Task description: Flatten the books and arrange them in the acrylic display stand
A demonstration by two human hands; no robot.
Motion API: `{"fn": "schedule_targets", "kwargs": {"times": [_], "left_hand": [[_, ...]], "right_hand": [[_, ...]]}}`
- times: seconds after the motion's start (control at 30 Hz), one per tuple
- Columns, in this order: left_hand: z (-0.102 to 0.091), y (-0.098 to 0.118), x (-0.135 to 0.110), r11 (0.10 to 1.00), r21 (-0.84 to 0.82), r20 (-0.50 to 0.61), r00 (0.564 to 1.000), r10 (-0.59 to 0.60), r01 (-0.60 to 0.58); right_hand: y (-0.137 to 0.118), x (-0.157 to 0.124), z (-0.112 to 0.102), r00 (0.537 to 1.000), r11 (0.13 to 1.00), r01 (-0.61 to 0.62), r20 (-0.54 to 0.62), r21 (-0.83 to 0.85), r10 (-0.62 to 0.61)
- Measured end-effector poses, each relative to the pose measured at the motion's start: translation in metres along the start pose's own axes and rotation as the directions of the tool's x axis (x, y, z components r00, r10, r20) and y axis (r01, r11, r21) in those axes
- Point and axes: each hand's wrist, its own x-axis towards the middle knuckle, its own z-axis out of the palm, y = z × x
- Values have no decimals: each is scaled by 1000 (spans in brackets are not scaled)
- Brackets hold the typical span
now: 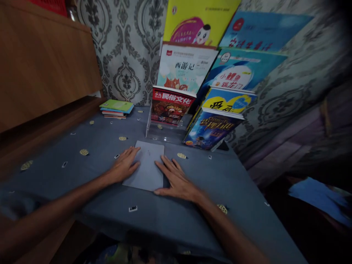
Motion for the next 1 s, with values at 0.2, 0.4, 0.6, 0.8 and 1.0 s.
{"fn": "schedule_targets", "kwargs": {"times": [0.2,0.4,0.6,0.8,1.0], "left_hand": [[-16,1,20,565,-761,147,933,-328,319],[-23,7,27,193,-865,409,873,-265,464],[-22,13,32,37,-915,383,893,-237,402],[-20,12,37,-16,-936,345,906,-244,352],[-19,11,41,32,-945,303,905,-298,327]], "right_hand": [[-3,-1,-6,999,998,-21,25,53,20],[1,-1,-6,999,987,-34,-13,160,36],[11,-2,1,984,954,-28,-161,297,79],[10,0,0,969,933,26,-239,359,65],[2,0,5,952,854,92,-298,512,76]]}}
